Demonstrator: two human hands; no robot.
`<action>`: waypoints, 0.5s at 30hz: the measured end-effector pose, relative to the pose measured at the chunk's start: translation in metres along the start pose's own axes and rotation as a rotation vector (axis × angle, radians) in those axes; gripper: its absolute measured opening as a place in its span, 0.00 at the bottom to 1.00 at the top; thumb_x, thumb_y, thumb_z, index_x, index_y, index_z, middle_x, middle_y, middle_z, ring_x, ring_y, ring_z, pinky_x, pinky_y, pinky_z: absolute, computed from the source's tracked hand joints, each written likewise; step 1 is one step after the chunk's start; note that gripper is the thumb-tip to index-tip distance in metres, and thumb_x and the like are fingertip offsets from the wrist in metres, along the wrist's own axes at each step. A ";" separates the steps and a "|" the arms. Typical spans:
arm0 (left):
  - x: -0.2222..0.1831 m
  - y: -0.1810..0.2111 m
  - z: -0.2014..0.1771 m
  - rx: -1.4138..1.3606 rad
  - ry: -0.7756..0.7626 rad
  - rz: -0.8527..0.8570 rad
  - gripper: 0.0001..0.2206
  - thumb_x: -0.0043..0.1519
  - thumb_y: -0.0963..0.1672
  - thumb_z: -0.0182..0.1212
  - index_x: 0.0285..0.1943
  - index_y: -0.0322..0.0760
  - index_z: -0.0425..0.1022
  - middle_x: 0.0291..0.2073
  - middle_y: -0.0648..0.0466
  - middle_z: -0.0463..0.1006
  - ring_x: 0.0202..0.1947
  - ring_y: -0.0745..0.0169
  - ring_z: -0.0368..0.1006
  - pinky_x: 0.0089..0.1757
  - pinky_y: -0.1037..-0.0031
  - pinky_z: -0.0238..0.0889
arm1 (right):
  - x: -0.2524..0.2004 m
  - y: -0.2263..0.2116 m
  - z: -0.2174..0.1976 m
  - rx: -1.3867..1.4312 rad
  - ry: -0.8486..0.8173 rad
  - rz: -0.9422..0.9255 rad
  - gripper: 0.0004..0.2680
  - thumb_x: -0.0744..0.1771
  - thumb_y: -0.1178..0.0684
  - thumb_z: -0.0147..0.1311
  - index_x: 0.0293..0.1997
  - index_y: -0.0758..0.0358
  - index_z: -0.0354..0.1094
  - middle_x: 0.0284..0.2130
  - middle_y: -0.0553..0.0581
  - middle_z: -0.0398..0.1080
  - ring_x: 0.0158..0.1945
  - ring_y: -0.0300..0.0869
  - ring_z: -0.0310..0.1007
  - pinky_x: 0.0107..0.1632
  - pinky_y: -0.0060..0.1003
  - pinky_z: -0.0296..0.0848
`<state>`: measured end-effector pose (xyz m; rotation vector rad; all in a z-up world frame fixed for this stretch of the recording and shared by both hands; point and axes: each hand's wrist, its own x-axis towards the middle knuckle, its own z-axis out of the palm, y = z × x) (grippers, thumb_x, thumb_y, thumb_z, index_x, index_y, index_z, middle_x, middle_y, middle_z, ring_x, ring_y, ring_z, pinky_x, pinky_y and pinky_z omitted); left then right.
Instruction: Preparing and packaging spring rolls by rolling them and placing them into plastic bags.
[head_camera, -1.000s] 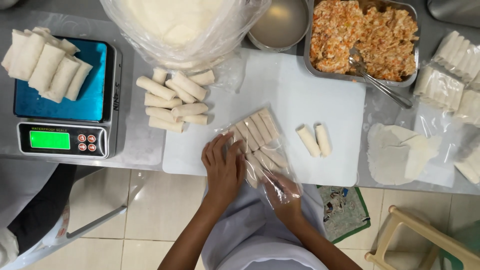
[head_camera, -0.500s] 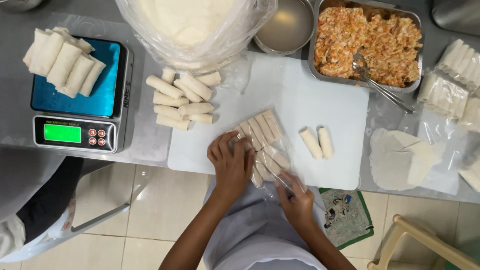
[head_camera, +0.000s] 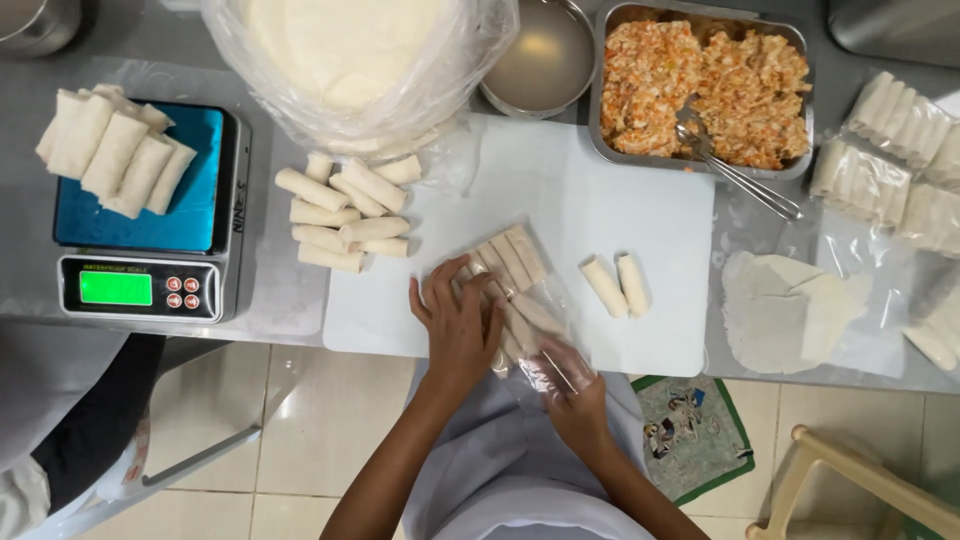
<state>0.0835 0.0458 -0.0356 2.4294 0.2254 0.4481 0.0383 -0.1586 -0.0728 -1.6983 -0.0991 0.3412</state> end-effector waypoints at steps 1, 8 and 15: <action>-0.001 0.001 0.001 -0.002 -0.005 0.003 0.11 0.68 0.48 0.53 0.56 0.46 0.72 0.64 0.49 0.62 0.68 0.46 0.58 0.66 0.39 0.31 | -0.002 -0.016 -0.001 0.000 0.006 0.002 0.28 0.57 0.81 0.46 0.62 0.64 0.68 0.60 0.63 0.70 0.61 0.51 0.77 0.62 0.36 0.79; 0.000 0.003 0.001 -0.002 0.024 -0.025 0.11 0.67 0.48 0.55 0.55 0.48 0.74 0.64 0.53 0.63 0.68 0.48 0.58 0.66 0.39 0.32 | 0.001 -0.049 -0.002 -0.376 0.028 0.071 0.26 0.67 0.50 0.54 0.75 0.55 0.49 0.52 0.51 0.75 0.17 0.33 0.68 0.20 0.30 0.69; 0.000 0.004 -0.003 -0.110 0.027 -0.025 0.11 0.63 0.43 0.56 0.55 0.48 0.74 0.65 0.53 0.63 0.68 0.53 0.58 0.67 0.40 0.28 | 0.011 -0.070 0.006 -0.401 0.046 0.034 0.17 0.68 0.44 0.52 0.62 0.59 0.69 0.53 0.54 0.74 0.36 0.37 0.76 0.33 0.32 0.73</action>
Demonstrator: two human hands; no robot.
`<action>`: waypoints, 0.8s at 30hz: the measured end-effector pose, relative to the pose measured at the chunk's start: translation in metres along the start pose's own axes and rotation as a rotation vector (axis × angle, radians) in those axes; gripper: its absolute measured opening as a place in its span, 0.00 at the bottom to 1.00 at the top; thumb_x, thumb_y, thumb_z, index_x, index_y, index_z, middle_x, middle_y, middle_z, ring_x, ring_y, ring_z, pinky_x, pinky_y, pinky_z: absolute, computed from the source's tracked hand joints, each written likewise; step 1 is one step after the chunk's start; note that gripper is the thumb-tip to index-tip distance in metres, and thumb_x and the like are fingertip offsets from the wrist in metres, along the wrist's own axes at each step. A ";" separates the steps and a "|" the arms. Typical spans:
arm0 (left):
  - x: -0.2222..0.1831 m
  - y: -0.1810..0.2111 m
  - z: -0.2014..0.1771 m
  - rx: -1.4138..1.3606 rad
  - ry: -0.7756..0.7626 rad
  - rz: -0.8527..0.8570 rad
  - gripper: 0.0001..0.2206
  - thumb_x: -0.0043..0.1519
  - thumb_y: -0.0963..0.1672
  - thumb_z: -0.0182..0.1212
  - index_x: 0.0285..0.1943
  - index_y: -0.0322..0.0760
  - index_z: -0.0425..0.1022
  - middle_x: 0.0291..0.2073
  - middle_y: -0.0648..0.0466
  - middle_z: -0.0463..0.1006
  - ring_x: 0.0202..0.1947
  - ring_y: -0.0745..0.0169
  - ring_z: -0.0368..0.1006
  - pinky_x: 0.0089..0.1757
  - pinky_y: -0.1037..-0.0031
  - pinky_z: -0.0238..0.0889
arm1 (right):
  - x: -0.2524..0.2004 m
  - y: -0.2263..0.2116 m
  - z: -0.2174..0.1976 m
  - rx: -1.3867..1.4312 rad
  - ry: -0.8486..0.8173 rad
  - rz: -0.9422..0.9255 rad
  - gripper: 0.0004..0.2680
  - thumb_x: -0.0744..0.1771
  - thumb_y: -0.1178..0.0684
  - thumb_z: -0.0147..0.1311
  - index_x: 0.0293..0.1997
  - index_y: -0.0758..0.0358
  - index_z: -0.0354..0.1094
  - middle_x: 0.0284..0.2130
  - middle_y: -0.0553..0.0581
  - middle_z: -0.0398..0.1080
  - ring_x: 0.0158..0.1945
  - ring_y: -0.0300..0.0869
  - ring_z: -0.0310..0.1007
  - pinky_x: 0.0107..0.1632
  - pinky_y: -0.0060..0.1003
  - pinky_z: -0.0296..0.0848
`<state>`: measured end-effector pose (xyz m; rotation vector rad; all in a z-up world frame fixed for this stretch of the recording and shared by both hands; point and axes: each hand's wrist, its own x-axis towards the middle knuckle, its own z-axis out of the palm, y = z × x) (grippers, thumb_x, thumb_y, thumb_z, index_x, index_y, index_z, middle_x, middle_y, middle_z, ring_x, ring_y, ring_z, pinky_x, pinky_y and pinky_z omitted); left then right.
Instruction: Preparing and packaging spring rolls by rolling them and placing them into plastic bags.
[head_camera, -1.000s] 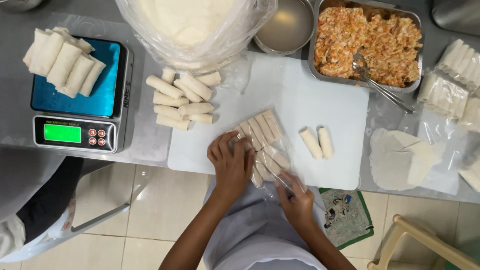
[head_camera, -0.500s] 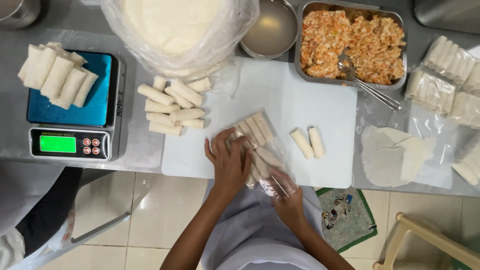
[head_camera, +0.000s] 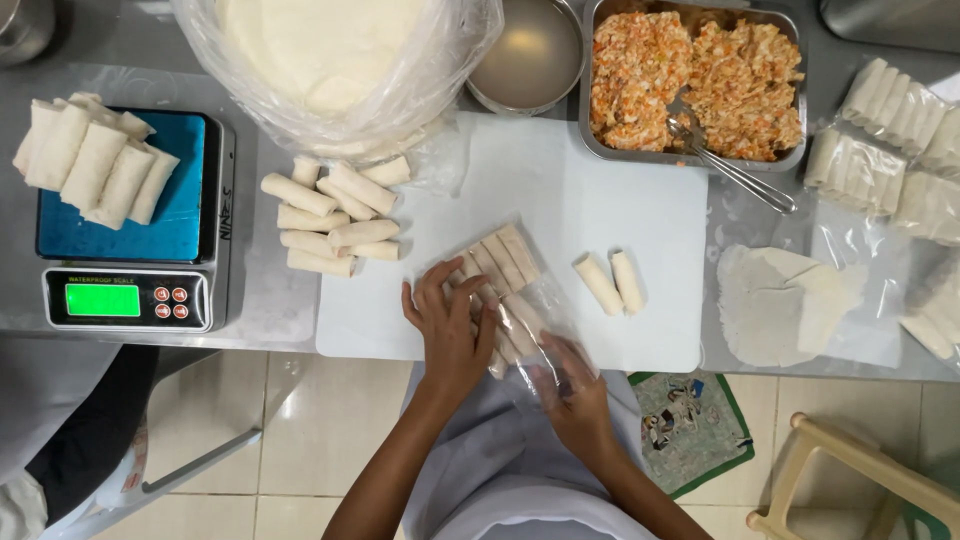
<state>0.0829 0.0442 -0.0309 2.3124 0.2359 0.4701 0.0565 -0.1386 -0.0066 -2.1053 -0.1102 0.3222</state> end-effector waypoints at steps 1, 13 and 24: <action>0.001 0.002 0.000 0.001 0.002 0.001 0.11 0.63 0.43 0.56 0.55 0.48 0.74 0.65 0.53 0.63 0.68 0.53 0.58 0.67 0.40 0.28 | 0.001 0.008 0.002 0.000 0.000 -0.002 0.17 0.68 0.44 0.52 0.62 0.59 0.69 0.53 0.54 0.74 0.36 0.37 0.76 0.33 0.32 0.73; 0.012 0.001 -0.007 0.014 0.042 0.006 0.13 0.63 0.42 0.58 0.56 0.48 0.73 0.64 0.53 0.63 0.69 0.52 0.61 0.67 0.39 0.27 | -0.011 0.036 -0.008 -0.177 -0.032 -0.420 0.25 0.70 0.57 0.52 0.78 0.51 0.43 0.73 0.65 0.55 0.21 0.33 0.67 0.32 0.29 0.75; 0.005 -0.014 -0.003 -0.009 0.038 -0.024 0.14 0.63 0.42 0.60 0.57 0.50 0.72 0.65 0.54 0.62 0.69 0.53 0.60 0.68 0.39 0.26 | 0.014 0.035 0.001 0.270 -0.226 0.115 0.04 0.69 0.54 0.52 0.42 0.63 0.68 0.39 0.56 0.71 0.16 0.35 0.67 0.17 0.30 0.70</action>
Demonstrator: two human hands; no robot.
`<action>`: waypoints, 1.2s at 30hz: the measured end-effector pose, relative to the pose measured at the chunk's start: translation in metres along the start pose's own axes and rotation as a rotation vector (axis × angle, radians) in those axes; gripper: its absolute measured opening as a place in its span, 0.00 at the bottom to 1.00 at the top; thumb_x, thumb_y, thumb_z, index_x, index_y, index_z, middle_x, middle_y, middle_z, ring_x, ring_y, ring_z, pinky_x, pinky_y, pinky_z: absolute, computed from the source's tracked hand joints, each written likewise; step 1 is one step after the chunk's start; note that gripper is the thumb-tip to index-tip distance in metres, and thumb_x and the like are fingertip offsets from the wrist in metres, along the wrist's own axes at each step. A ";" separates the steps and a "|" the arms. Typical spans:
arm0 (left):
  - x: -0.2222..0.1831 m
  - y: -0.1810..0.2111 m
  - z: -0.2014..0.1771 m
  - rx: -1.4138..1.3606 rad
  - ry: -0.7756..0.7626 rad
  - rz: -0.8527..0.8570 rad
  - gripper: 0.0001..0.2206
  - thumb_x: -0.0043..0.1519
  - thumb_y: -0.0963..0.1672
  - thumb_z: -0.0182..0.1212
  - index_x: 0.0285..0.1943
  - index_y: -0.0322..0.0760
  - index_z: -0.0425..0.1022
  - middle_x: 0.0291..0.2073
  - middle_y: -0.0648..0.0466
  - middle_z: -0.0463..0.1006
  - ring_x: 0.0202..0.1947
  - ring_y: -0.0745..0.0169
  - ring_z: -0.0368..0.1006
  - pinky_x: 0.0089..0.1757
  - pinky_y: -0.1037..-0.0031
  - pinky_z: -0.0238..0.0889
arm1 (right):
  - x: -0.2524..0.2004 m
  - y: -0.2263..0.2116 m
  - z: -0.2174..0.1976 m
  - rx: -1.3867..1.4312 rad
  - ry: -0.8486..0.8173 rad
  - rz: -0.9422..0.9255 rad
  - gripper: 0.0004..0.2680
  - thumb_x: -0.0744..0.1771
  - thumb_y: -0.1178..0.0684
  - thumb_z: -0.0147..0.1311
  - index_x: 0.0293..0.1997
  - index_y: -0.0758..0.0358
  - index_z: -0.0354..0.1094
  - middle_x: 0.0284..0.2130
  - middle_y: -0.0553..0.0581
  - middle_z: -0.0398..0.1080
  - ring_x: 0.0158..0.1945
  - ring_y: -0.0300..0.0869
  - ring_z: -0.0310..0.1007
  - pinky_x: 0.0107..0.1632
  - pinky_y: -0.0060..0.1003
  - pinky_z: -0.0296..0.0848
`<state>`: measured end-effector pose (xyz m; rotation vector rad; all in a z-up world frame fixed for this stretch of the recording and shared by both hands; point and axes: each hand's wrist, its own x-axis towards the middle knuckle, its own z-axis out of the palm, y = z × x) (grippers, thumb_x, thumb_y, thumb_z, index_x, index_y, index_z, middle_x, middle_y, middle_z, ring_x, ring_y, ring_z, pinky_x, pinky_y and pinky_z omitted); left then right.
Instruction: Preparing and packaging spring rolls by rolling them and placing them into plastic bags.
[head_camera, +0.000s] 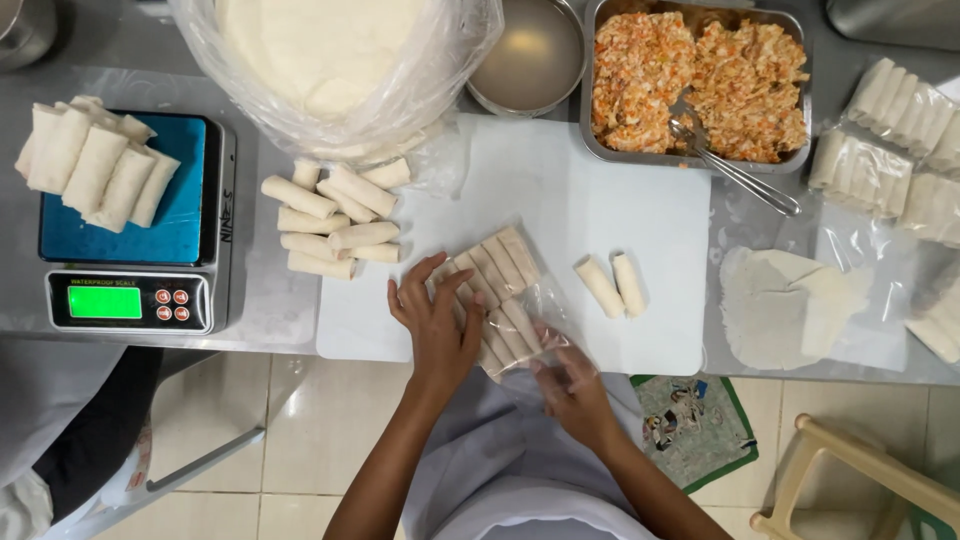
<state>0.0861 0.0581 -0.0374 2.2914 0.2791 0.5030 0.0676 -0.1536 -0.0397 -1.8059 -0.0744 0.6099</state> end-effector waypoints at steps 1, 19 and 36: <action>0.002 0.004 -0.001 0.001 0.000 0.001 0.14 0.63 0.42 0.60 0.57 0.50 0.72 0.65 0.54 0.62 0.69 0.53 0.60 0.68 0.39 0.26 | 0.000 -0.011 0.002 0.001 0.000 -0.001 0.04 0.69 0.54 0.52 0.42 0.63 0.68 0.39 0.56 0.71 0.16 0.35 0.67 0.17 0.30 0.70; 0.002 0.004 0.003 0.008 -0.124 0.103 0.16 0.68 0.47 0.59 0.65 0.45 0.70 0.68 0.47 0.59 0.71 0.42 0.56 0.67 0.34 0.37 | -0.001 -0.037 0.008 0.123 -0.079 -0.155 0.20 0.72 0.53 0.41 0.76 0.47 0.47 0.77 0.54 0.46 0.21 0.31 0.58 0.24 0.25 0.67; -0.004 0.008 0.002 0.615 -0.232 0.418 0.27 0.74 0.53 0.41 0.76 0.35 0.60 0.76 0.41 0.55 0.77 0.44 0.48 0.69 0.47 0.47 | -0.044 0.017 0.000 -0.199 0.179 -0.337 0.16 0.70 0.56 0.48 0.68 0.53 0.63 0.68 0.53 0.63 0.19 0.31 0.73 0.22 0.23 0.70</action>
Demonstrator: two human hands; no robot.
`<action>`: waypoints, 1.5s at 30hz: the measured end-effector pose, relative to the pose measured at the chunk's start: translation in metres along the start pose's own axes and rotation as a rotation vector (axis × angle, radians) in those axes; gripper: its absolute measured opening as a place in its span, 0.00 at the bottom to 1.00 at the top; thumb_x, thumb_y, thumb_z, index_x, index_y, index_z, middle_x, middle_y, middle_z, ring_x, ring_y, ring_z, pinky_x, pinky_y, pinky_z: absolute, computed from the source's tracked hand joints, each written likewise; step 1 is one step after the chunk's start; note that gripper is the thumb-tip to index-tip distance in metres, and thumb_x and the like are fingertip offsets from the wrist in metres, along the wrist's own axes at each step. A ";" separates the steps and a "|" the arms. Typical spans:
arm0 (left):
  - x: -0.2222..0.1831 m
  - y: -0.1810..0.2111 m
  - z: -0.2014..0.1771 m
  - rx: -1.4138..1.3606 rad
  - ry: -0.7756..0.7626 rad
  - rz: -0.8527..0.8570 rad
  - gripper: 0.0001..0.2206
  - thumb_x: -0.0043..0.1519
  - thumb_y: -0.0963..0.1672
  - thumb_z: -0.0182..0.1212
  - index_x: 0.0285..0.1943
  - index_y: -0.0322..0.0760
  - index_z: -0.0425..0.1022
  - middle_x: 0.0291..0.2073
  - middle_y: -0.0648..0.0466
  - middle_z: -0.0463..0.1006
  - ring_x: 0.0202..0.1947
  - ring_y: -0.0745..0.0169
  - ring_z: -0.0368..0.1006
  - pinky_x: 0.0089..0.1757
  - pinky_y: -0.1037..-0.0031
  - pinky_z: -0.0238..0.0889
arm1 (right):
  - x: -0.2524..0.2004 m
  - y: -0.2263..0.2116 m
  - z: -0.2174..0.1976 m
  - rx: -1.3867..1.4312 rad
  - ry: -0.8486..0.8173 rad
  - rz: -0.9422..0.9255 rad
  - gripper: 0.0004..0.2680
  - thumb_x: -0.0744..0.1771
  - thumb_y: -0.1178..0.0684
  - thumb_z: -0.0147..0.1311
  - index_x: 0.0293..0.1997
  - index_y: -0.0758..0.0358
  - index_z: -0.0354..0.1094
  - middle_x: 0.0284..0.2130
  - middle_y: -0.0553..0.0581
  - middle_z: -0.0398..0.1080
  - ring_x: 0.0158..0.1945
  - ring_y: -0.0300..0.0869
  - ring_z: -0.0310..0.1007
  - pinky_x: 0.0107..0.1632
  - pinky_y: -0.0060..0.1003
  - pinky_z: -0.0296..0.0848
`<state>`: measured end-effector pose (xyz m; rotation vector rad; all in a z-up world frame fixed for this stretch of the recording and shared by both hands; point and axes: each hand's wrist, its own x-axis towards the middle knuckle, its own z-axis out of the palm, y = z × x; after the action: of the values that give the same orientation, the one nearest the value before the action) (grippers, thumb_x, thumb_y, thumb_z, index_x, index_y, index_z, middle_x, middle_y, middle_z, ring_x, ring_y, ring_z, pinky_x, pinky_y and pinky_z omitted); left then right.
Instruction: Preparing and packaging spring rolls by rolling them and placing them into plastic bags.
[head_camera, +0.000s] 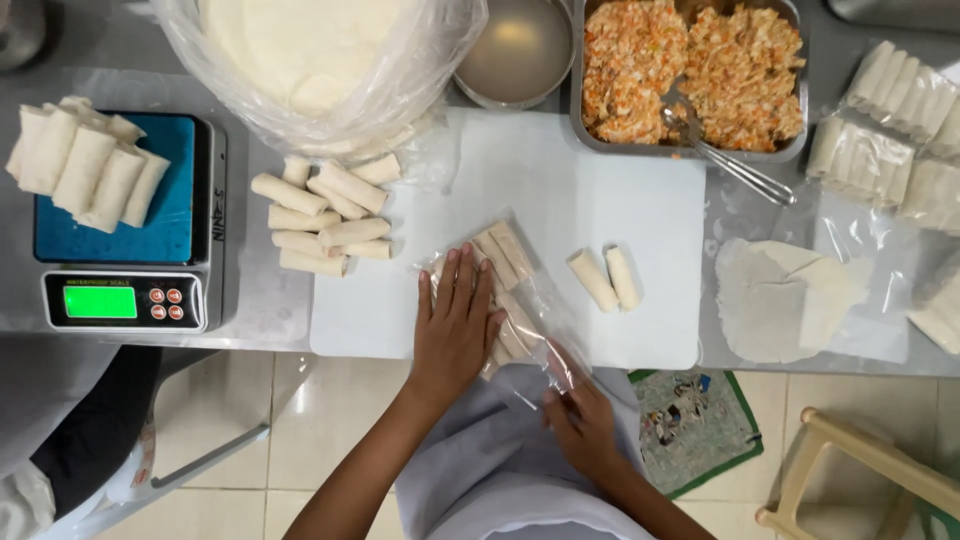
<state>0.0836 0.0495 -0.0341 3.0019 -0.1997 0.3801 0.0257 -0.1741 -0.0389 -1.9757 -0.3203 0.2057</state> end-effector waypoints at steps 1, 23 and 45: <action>0.001 -0.001 0.002 0.004 0.007 0.004 0.27 0.74 0.53 0.41 0.76 0.35 0.60 0.76 0.41 0.55 0.77 0.44 0.48 0.69 0.47 0.47 | 0.000 0.001 -0.003 0.002 0.005 -0.007 0.16 0.70 0.56 0.48 0.68 0.53 0.63 0.68 0.53 0.63 0.19 0.31 0.73 0.22 0.23 0.70; 0.000 0.049 -0.022 -0.194 -0.084 0.020 0.47 0.64 0.67 0.37 0.81 0.34 0.37 0.79 0.35 0.36 0.80 0.36 0.31 0.65 0.32 0.26 | 0.112 0.015 -0.089 -0.601 0.093 -0.191 0.17 0.64 0.47 0.65 0.56 0.61 0.71 0.59 0.63 0.63 0.58 0.57 0.61 0.55 0.51 0.69; 0.060 0.081 -0.007 -2.073 -0.151 -0.567 0.20 0.63 0.40 0.65 0.63 0.24 0.72 0.41 0.45 0.79 0.41 0.62 0.76 0.42 0.72 0.73 | 0.093 0.004 -0.088 0.926 0.395 0.250 0.13 0.66 0.64 0.55 0.55 0.79 0.68 0.47 0.72 0.77 0.48 0.51 0.80 0.49 0.47 0.81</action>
<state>0.1278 -0.0367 -0.0052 0.9245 0.1837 -0.1457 0.1397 -0.2228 -0.0061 -1.0876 0.2561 0.0883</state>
